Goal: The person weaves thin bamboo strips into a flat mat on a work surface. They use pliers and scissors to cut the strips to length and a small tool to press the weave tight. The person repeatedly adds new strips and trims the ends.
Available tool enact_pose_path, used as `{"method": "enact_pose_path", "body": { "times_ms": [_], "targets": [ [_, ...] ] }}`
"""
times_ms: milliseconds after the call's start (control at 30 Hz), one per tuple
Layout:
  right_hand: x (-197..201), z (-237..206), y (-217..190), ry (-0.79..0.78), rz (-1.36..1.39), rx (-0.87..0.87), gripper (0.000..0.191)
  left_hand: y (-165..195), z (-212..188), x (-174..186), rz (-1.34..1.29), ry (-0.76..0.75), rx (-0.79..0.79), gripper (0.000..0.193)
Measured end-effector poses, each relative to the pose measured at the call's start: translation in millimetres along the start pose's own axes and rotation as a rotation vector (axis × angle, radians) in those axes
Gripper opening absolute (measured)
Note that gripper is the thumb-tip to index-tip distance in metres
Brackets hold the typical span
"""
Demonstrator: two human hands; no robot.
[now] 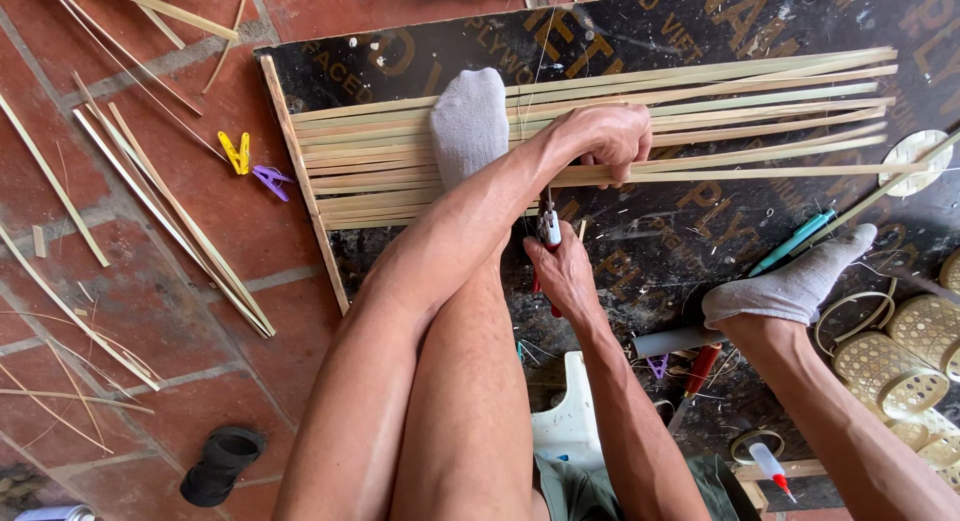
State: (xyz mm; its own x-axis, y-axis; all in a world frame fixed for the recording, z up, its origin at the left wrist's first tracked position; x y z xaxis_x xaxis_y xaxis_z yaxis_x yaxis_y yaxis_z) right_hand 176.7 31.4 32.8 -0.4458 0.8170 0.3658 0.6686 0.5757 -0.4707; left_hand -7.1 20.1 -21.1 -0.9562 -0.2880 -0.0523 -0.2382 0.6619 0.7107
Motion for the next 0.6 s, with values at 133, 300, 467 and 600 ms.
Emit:
{"method": "enact_pose_path", "body": {
  "times_ms": [133,300,467,600],
  "targets": [
    [-6.2,-4.3,-0.4,0.062,-0.006,-0.053,0.047,-1.1,6.5,-3.8,-0.001,0.01,-0.001,0.056],
    [-14.6,-9.5,4.7,0.096,-0.042,-0.017,0.052,1.3,4.2,-8.0,0.084,0.022,-0.016,0.056],
    [-20.1,-10.2,12.1,0.116,-0.078,-0.012,0.051,-0.1,0.7,-11.0,0.089,0.018,-0.027,0.06],
    [-23.4,-9.4,17.5,0.136,-0.059,-0.029,0.048,-2.5,1.6,-14.6,0.088,0.044,-0.009,0.061]
  ]
}}
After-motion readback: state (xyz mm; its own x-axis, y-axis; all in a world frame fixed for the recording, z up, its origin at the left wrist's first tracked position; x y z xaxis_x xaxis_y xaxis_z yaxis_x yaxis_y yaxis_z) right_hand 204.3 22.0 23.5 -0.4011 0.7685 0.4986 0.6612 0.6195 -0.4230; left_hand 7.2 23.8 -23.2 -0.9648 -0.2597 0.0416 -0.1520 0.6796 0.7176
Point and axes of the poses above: each hand's wrist, its own z-axis towards the middle knuckle, its own x-axis out of the back of the hand, y = z × x, the point moved 3 cm from there along z, towards the middle knuckle, and after that the axes turned 4 degrees about -y, right-handed, at the moved point
